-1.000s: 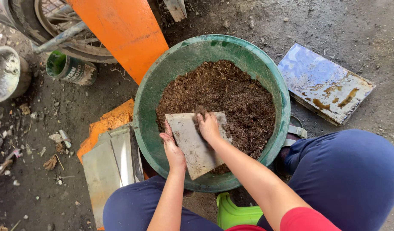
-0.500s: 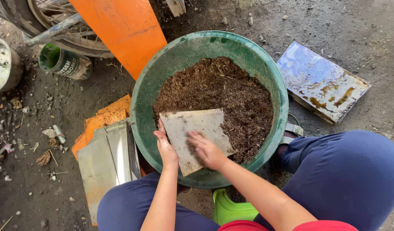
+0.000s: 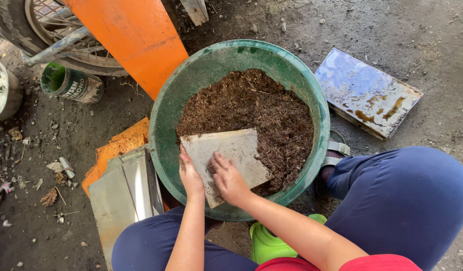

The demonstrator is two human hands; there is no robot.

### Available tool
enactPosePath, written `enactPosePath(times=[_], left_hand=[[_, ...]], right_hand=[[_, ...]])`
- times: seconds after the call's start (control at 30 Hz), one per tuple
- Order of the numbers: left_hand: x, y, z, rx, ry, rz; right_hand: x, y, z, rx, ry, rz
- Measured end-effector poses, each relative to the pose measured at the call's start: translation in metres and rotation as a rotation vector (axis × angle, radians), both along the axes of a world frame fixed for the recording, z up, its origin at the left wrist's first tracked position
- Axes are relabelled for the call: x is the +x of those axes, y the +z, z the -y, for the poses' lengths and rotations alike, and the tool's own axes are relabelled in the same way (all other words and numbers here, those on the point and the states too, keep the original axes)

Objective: The person scrubs several rectangular metal sheets with a dark granular substance from a green basin. They repeatedly rub the sheets by hand, flip them over, and place them aside after cleaning.

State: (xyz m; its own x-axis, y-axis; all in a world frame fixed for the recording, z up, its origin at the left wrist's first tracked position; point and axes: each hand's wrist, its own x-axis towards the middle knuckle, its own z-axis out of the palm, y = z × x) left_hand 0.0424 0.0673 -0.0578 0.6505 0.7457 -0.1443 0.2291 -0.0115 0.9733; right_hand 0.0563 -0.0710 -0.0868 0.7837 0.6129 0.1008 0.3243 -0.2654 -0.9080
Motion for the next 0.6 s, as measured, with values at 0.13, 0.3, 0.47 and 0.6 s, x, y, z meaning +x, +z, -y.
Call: enactPosePath(times=[0.13,0.3,0.47,0.6], left_hand=[[-0.001,-0.008,-0.003,0.235,0.004,-0.248],[-0.001,-0.006,-0.003,-0.010,0.026,-0.533],[0.000,0.018,0.013,-0.069,-0.002,-0.396],[-0.024,0.055,0.019,-0.163,-0.052,-0.279]], right_hand=[[0.040,-0.034,0.041,0.048,-0.087,-0.345],[0.064,-0.059,0.066,-0.321,-0.354,-0.449],[0.042,-0.026,0.019,-0.191,-0.345,-0.276],[0.062,0.005,0.013,-0.123,-0.307,-0.166]])
